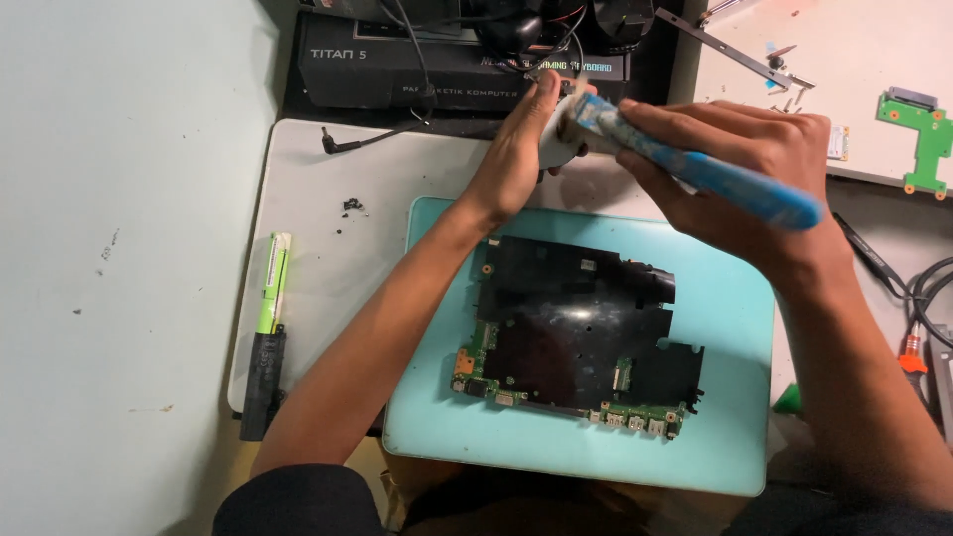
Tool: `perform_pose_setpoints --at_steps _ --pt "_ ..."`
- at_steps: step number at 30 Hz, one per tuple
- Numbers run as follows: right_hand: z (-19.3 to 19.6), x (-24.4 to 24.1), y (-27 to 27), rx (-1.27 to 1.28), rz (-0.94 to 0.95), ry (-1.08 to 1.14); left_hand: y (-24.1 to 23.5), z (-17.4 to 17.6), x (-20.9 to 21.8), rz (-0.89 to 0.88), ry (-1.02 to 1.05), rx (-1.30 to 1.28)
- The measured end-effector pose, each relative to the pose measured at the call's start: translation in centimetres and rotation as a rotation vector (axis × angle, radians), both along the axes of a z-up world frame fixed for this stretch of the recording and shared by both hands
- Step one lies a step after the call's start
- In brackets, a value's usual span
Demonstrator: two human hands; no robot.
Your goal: The person uses a brush to clean dust from a green circuit board and a laptop cooling fan. They hold each component and brush the surfaces and crevices, then place the cleaned items on the workbench.
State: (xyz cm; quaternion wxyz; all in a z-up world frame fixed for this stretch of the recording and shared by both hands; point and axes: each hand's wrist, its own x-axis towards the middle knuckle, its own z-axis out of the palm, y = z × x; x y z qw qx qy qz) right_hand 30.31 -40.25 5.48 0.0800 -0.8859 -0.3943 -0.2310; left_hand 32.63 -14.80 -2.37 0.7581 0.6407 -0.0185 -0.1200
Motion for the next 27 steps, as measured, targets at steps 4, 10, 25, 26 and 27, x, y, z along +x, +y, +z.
perform_pose_setpoints --at_steps 4,10,25,26,27 --pt "0.8 -0.2 1.0 0.068 0.163 -0.06 0.2 -0.4 0.1 -0.001 -0.099 -0.041" --pt "0.7 -0.4 0.7 -0.008 0.058 -0.084 -0.1 -0.7 0.1 -0.024 -0.065 -0.078" --pt "1.8 -0.4 0.6 0.014 0.179 0.048 0.1 -0.6 0.2 -0.054 -0.104 -0.062" --pt "2.0 -0.4 0.2 -0.001 0.149 0.045 0.0 -0.5 0.2 -0.067 -0.097 -0.041" --pt "1.7 -0.3 0.3 -0.001 0.148 0.046 0.0 -0.6 0.1 -0.068 -0.096 -0.041"
